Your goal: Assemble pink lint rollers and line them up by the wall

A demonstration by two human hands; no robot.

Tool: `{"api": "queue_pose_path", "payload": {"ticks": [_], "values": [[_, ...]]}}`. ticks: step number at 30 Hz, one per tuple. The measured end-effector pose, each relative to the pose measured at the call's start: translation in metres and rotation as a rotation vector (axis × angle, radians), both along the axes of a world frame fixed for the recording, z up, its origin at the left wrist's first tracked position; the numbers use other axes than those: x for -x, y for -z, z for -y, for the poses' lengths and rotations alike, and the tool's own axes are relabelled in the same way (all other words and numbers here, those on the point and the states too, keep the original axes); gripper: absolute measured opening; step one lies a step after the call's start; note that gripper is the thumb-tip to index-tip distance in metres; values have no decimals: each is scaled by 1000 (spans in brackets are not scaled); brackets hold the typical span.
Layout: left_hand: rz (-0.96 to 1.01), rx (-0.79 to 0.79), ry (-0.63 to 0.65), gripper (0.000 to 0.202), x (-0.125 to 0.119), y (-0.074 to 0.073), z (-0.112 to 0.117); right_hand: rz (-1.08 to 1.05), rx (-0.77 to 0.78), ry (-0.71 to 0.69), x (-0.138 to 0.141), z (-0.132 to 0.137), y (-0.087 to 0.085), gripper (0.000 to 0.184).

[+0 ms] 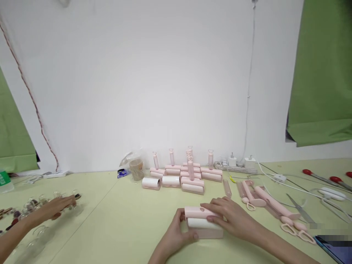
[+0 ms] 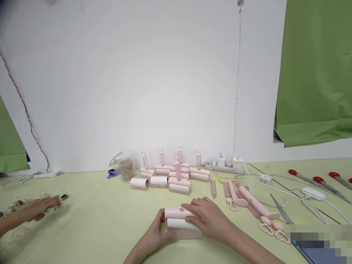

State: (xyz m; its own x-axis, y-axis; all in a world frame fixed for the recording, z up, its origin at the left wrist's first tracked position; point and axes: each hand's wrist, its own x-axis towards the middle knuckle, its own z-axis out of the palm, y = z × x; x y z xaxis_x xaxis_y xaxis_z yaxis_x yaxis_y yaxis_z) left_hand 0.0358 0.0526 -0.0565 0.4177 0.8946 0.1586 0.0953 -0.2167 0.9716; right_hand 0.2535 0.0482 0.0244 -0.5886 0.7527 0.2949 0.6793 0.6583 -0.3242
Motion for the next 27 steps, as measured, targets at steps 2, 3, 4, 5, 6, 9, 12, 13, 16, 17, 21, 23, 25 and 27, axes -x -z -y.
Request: {"api": "queue_pose_path", "payload": {"ticks": [2, 3, 4, 5, 6, 9, 12, 13, 16, 17, 21, 23, 25, 27], "values": [[9, 15, 31, 54, -1, -2, 1, 56, -23, 24, 3, 7, 5, 29], [2, 28, 36, 54, 0, -2, 0, 59, -15, 32, 3, 9, 8, 28], [-6, 38, 33, 55, 1, -2, 0, 57, 4, 29, 2, 9, 11, 28], [-12, 47, 27, 56, 2, -2, -1, 51, 20, 36, 0, 6, 14, 29], [-21, 52, 18, 56, 2, -2, -1, 45, 28, 62, -4, 1, 16, 30], [-86, 57, -13, 57, 2, -4, 0, 60, -1, 252, -19, -31, 15, 35], [-181, 40, -40, 55, 0, -9, 6, 120, 30, 467, -32, -71, 11, 28], [-206, 32, -50, 54, 0, -11, 9, 142, 61, 538, -34, -81, 11, 26], [-271, 24, -66, 53, -3, -14, 16, 198, 175, 681, -36, -96, 12, 27], [-289, 30, -60, 54, -4, -14, 17, 210, 212, 698, -36, -95, 12, 26], [-299, 52, -22, 55, -7, -14, 19, 200, 315, 644, -41, -74, -2, 23], [-289, 62, -8, 55, -7, -13, 18, 161, 355, 529, -43, -57, -17, 24], [-285, 65, 1, 55, -7, -13, 16, 133, 411, 361, -43, -39, -35, 23], [-286, 59, 3, 56, -7, -14, 16, 135, 462, 208, -39, -23, -51, 20]]}}
